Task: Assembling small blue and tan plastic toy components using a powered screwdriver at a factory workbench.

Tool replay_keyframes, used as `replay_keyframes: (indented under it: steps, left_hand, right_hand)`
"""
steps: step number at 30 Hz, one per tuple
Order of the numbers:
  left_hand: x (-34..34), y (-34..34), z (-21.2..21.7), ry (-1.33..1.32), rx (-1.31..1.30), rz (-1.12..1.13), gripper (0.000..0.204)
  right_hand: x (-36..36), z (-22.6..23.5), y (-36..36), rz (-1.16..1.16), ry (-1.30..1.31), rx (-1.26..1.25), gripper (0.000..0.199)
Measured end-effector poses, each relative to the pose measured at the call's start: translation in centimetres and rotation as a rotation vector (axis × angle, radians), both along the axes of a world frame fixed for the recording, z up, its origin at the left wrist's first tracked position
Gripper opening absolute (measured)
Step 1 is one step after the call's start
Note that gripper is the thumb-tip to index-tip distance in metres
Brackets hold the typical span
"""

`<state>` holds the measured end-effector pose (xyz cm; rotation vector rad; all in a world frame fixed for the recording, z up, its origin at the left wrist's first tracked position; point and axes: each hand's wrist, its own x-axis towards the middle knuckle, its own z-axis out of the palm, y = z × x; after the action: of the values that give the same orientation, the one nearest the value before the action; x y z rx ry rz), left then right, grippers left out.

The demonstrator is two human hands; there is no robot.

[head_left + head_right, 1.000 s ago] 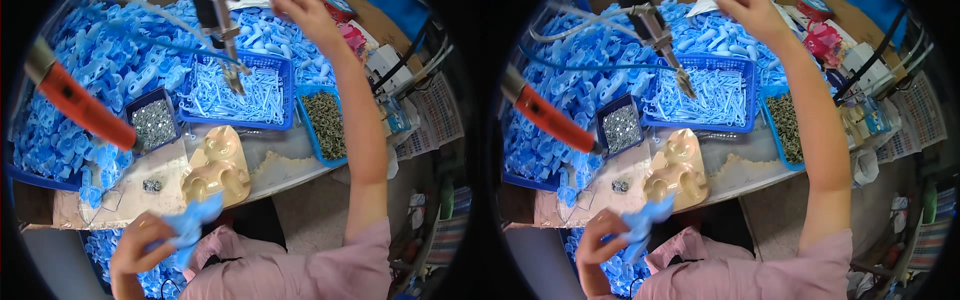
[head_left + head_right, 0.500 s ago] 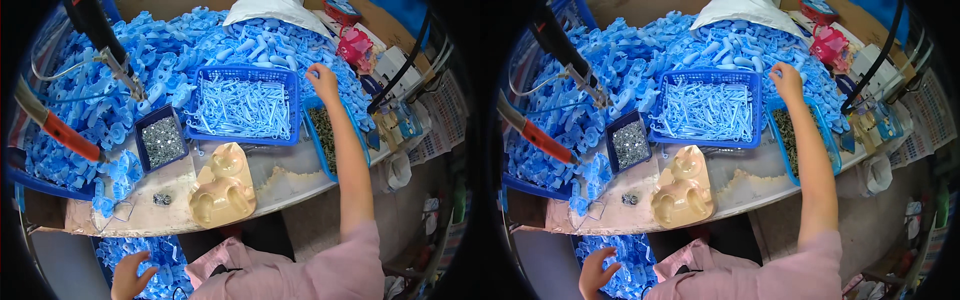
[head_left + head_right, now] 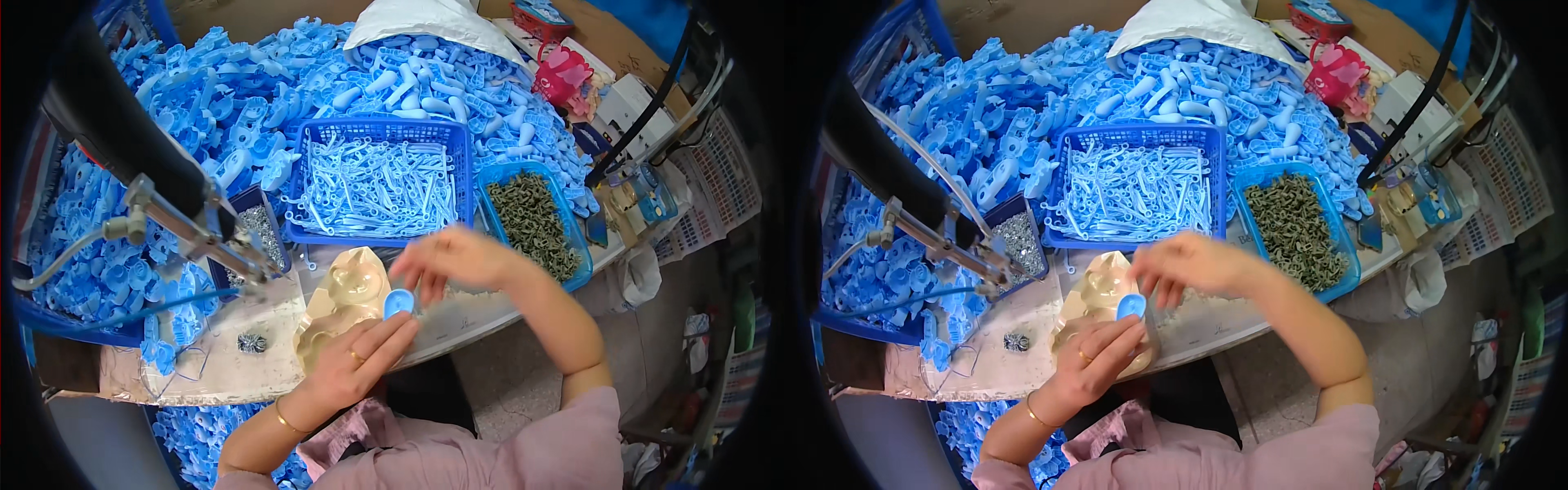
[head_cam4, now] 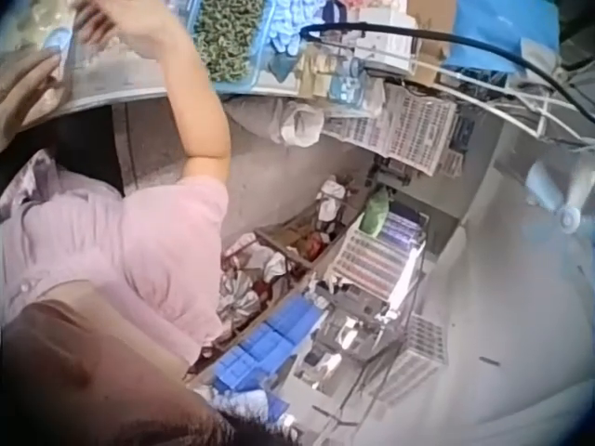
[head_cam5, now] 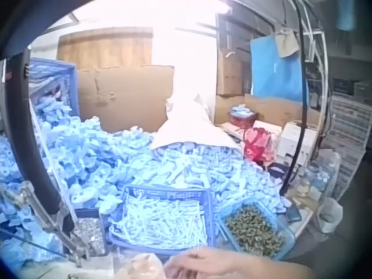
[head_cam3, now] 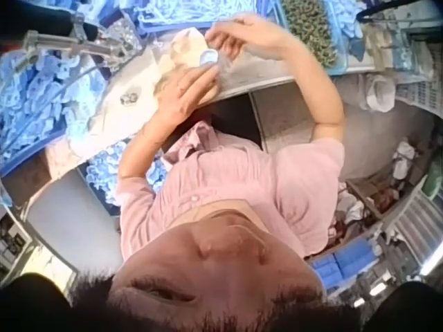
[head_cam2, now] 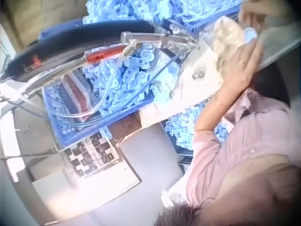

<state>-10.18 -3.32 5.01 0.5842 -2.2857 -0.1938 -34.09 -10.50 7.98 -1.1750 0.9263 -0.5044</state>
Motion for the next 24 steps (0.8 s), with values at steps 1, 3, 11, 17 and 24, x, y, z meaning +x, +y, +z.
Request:
replay_keyframes:
  steps: [1,3,11,17,24]
  left_hand:
    - [0.6,0.3,-0.3,-0.002,0.001,0.007,0.047]
    - [1.6,1.3,-0.4,0.0,0.101,0.051,0.05]
    - [3.6,4.1,-1.9,-0.078,0.159,0.175,0.047]
    - [3.0,5.0,-3.7,-0.132,0.057,0.274,0.043]
    - [1.7,5.4,-5.9,-0.18,0.2,0.382,0.058]
  right_hand:
    - [-1.6,-0.6,-2.3,-0.13,0.137,-0.175,0.024]
    - [-6.9,-2.4,-8.3,-0.472,0.465,-0.546,0.023]
    - [-19.2,-9.4,-23.2,-0.685,1.395,-1.39,0.042]
    - [-20.4,-6.8,-22.7,-0.81,1.165,-1.467,0.043]
    - [-9.6,-2.2,-10.3,-0.739,0.35,-0.705,0.026]
